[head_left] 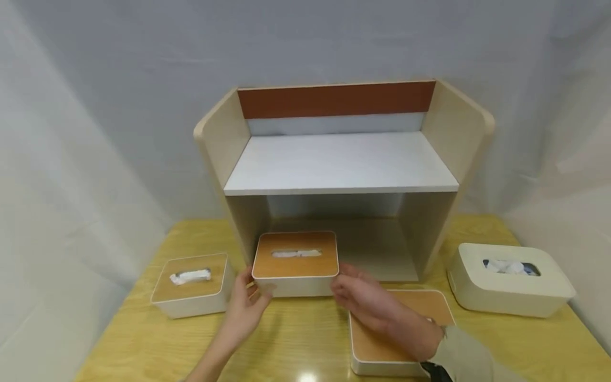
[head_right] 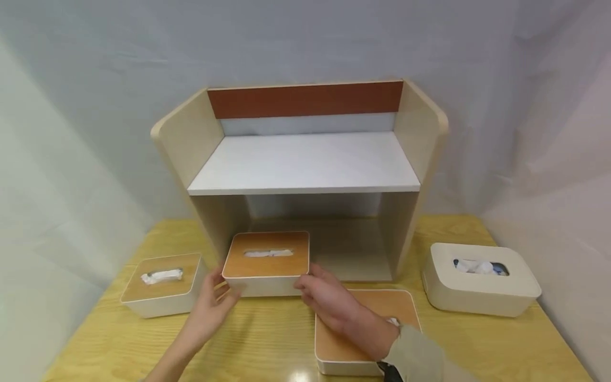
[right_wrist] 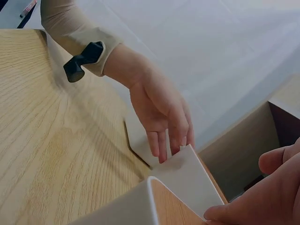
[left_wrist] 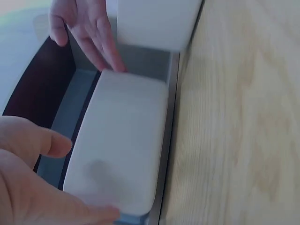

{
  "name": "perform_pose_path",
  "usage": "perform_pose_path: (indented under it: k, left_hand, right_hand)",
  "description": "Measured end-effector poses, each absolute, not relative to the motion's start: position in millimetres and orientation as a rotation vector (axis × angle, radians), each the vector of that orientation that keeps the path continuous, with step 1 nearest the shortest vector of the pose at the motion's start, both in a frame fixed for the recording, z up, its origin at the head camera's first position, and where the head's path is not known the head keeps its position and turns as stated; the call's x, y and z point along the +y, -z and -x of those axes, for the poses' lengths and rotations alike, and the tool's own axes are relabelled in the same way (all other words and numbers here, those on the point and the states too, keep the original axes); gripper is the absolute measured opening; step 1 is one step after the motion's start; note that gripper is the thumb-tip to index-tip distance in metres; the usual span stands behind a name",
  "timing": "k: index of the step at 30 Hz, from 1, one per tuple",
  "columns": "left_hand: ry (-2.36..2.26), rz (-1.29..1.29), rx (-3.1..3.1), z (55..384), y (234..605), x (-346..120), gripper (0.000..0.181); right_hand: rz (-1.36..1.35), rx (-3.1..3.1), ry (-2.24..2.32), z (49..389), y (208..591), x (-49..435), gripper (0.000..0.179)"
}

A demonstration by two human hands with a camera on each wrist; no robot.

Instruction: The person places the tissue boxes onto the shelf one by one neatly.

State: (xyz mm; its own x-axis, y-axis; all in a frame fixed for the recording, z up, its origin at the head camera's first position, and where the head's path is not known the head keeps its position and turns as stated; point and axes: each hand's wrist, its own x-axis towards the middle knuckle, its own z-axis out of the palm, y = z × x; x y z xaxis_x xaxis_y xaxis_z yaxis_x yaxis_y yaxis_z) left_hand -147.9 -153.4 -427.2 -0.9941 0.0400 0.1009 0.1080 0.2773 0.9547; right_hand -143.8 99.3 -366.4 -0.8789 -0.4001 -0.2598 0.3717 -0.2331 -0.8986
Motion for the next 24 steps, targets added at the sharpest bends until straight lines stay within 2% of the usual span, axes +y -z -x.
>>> perform_pose_path:
  k: [7,13,15,18,20,24]
  left_hand:
    - [1.918,0.008,-2.509,135,418,-152,0.073]
    - [1.998,0.006,-2.501,136,416,-147,0.078]
    - [2.017,0.017,-2.479,138,417,-146,0.078]
    - [2.021,0.018,-2.464,141,417,-146,0.078]
    - [2.011,0.014,-2.478,144,417,-145,0.08]
    - [1.996,0.002,-2.524,148,417,-144,0.084]
  right_hand:
    - [0.031,1.566,2.14,146,366,97,0.082]
    - [-0.031,1.571,2.157,150,367,98,0.081]
    - [-0.019,1.564,2.161,153,368,97,0.056]
    - [0.039,1.566,2.16,160,367,98,0.004]
    - [0.071,1.562,2.159,164,367,99,0.023]
    - [0.087,1.557,2.159,170,368,100,0.025]
